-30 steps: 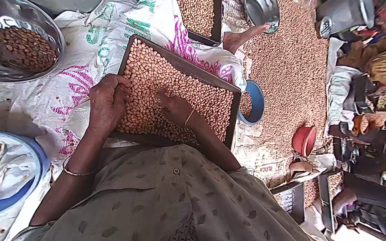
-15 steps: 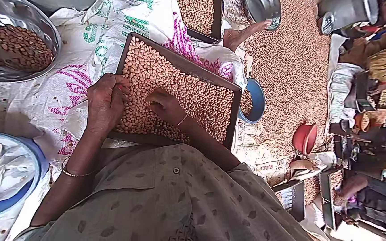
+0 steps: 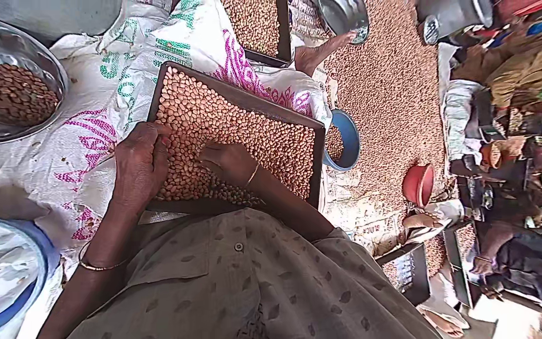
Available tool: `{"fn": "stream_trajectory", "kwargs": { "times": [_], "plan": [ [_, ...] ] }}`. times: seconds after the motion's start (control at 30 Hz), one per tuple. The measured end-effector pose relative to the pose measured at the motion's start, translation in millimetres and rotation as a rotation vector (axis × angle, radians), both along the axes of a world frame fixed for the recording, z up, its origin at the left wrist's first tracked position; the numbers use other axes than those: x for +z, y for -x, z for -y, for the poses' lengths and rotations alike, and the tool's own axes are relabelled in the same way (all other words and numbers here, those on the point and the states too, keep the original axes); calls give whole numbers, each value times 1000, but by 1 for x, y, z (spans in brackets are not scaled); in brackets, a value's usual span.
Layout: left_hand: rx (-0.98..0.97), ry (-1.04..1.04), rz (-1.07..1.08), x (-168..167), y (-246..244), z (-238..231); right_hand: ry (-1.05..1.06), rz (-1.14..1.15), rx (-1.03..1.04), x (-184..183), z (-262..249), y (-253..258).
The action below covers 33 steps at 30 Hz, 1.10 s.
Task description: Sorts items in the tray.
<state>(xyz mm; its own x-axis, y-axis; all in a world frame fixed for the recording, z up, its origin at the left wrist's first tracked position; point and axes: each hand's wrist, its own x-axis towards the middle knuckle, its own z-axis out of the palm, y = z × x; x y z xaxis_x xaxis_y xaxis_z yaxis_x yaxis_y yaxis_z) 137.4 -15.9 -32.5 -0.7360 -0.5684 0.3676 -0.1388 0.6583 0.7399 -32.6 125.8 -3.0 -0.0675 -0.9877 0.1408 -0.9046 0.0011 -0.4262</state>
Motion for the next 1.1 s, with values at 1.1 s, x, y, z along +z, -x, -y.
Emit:
{"fn": "stream_trajectory", "kwargs": {
  "times": [1.1],
  "plan": [
    [-131, 160, 193, -6, 5, -4, 363, 123, -293, -15, 9, 57]
  ]
}}
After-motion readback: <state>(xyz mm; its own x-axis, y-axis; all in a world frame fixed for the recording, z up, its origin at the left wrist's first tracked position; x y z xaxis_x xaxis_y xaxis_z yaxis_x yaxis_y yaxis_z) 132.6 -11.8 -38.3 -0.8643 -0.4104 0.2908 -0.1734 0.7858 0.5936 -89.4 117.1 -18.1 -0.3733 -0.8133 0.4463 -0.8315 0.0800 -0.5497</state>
